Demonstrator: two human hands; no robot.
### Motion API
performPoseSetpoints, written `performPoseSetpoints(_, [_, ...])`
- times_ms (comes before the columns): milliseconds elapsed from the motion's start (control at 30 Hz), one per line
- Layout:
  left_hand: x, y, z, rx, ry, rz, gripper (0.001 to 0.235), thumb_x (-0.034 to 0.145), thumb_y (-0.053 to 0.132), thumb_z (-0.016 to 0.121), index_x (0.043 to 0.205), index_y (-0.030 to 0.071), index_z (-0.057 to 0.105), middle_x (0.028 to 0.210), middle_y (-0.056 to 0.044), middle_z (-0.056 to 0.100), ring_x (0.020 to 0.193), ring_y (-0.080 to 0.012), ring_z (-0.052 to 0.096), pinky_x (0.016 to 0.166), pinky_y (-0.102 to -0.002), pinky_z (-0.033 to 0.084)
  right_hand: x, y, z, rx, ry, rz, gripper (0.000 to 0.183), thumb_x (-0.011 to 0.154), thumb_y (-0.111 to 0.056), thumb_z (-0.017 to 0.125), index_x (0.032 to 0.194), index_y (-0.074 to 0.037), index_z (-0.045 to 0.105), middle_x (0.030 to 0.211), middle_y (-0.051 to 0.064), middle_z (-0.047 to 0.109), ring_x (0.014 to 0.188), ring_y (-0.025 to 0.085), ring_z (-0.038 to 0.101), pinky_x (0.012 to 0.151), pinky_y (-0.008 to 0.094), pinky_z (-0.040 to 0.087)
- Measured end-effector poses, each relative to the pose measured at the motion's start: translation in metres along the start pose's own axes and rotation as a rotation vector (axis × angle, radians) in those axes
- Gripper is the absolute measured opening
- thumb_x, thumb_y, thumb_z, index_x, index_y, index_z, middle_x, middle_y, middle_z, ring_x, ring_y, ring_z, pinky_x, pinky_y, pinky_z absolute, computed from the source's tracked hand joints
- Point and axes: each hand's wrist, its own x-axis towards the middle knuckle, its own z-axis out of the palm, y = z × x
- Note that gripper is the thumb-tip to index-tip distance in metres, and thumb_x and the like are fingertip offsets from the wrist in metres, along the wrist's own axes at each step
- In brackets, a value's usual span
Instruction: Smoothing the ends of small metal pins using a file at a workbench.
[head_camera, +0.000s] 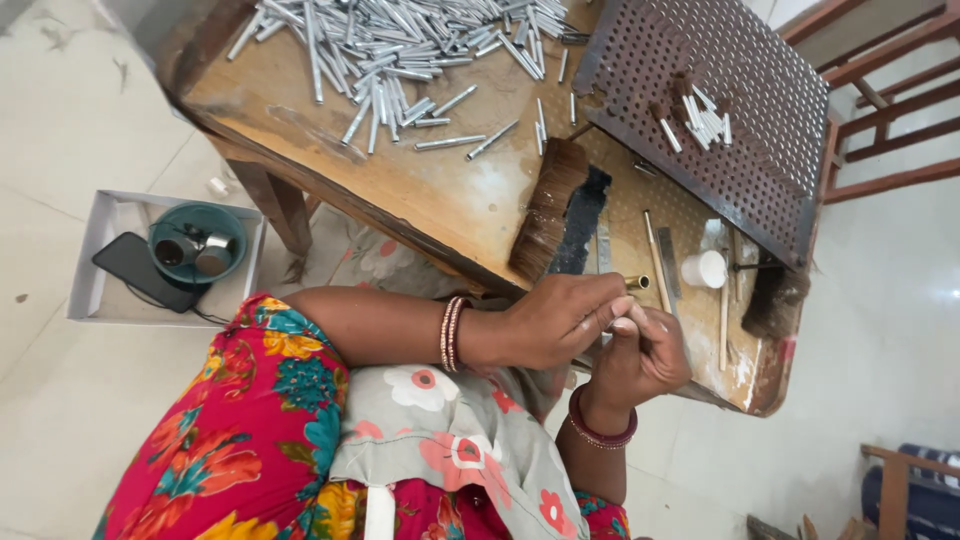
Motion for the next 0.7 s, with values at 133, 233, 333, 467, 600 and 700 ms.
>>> performPoseSetpoints(133, [-0.004,-0.008,-0.005,-0.052,0.0,0.005,0.019,0.11,0.021,0.047,0.101,0.005,0.053,0.086,-0.015,0.058,0.079,-0.0378,0.063,0.068,-0.044,0.048,-0.002,-0.004,0.018,-0.121,0.03,-0.105,0.034,0.106,-0.027,0.074,0.099,0.004,0.062,0.095,0.009,0.064,0.08,0.012,0.06,0.071,0.023,0.049])
performPoseSetpoints(233, [-0.002,-0.011,-0.024,-0.019,-0.078,0.067,0.02,0.112,0.024,0.046,0.106,0.006,0.052,0.091,-0.016,0.059,0.086,-0.0398,0.064,0.073,-0.045,0.05,-0.005,0.006,0.024,-0.204,0.018,-0.212,0.036,0.112,-0.032,0.065,0.101,0.001,0.056,0.096,0.009,0.059,0.08,0.013,0.057,0.072,0.023,0.046])
performPoseSetpoints(333, [0.022,-0.018,-0.076,0.51,-0.169,0.055,0.02,0.105,0.026,0.053,0.106,0.007,0.055,0.088,-0.015,0.065,0.079,-0.0403,0.065,0.069,-0.051,0.05,-0.003,0.016,0.016,-0.206,0.044,-0.227,0.038,0.116,-0.035,0.059,0.104,0.0,0.051,0.101,0.009,0.054,0.078,0.014,0.055,0.071,0.024,0.047])
performPoseSetpoints(467, [0.057,-0.069,-0.176,1.191,-0.022,-0.245,0.017,0.086,0.008,0.061,0.103,0.007,0.063,0.108,-0.014,0.062,0.1,-0.0341,0.064,0.073,-0.048,0.053,0.0,0.02,0.003,-0.183,0.077,-0.2,0.038,0.118,-0.035,0.057,0.108,0.001,0.048,0.105,0.009,0.052,0.076,0.013,0.057,0.069,0.023,0.049])
performPoseSetpoints(600, [0.068,-0.082,-0.225,1.537,0.02,-0.232,0.008,0.077,0.014,0.069,0.082,0.011,0.073,0.106,-0.012,0.061,0.105,-0.0307,0.061,0.078,-0.046,0.048,0.005,0.016,0.002,-0.229,0.086,-0.193,0.038,0.117,-0.035,0.057,0.108,0.001,0.049,0.101,0.009,0.053,0.073,0.012,0.055,0.068,0.022,0.047])
performPoseSetpoints(700, [0.065,-0.086,-0.229,1.628,0.033,-0.157,0.009,0.076,0.018,0.07,0.081,0.011,0.072,0.105,-0.011,0.061,0.107,-0.0298,0.058,0.08,-0.045,0.045,0.007,0.012,0.003,-0.243,0.083,-0.192,0.037,0.117,-0.035,0.057,0.107,0.001,0.05,0.1,0.009,0.053,0.073,0.012,0.055,0.068,0.022,0.046])
